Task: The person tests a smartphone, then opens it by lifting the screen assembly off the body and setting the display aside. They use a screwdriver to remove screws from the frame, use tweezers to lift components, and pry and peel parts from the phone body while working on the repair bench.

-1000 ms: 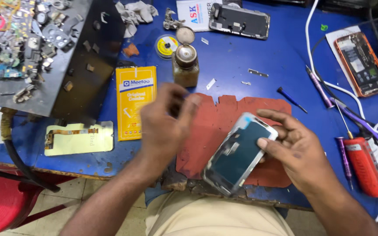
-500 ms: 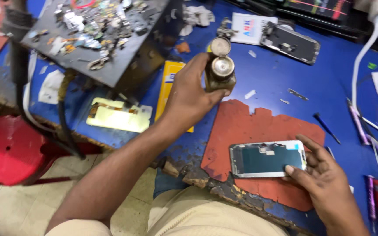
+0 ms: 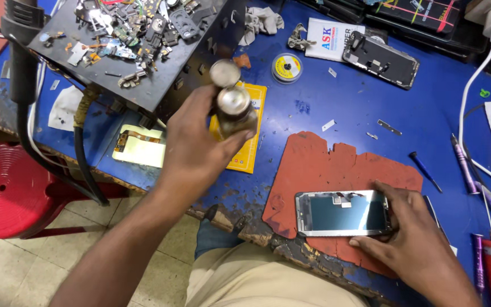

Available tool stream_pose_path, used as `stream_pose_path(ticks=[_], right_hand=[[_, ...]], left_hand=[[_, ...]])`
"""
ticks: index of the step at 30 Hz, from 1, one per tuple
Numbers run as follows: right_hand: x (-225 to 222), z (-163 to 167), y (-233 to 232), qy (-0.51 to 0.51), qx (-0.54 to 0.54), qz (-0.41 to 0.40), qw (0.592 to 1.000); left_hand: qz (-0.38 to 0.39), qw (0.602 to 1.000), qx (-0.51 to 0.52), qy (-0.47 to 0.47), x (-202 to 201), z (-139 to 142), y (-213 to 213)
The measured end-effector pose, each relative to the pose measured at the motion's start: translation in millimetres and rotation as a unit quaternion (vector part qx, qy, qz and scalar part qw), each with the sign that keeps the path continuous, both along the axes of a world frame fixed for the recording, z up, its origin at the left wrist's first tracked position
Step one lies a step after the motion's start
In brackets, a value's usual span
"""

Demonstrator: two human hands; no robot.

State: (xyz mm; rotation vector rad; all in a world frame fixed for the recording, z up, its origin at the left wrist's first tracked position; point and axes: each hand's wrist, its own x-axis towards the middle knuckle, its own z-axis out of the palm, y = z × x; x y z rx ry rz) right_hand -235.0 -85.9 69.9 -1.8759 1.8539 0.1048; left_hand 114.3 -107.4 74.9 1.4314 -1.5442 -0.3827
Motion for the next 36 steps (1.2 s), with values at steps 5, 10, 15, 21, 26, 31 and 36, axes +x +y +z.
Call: stream_pose_path(ticks=[5,10,15,21,26,31,36], right_hand=[[6,7,0,-0.012,-0.009,0.002,1.000],[7,10,3,0.003,-0.023,0.003,1.000],[6,15,4,-0.031,-0.039,-0.011,0.999],[2,16,3,-0.032,-0.025,-0.022,0.999],[2,16,2,-0.041,-0.026,-0.015,0.999],[2,19,1,-0.046,-0.014,-0.013,0.999],[-6,15,2,-0.055,-0.019,0.000,0.998]], left_hand=[[0.005,0.998,-0.067,-0.020,-21,-19,-67],[0.074,0.986,-0.124,-0.081,-51,-38,-161],[0.102,0.989,-0.076,-0.082,-60,-49,-213],[0.117,0.992,-0.041,-0.029,-54,-60,-204],[0.124,0.991,-0.009,-0.055,-53,-61,-198],[0.128,0.990,-0.030,-0.054,-55,-58,-193],[0.095,0.991,-0.052,-0.076,-52,-55,-167]])
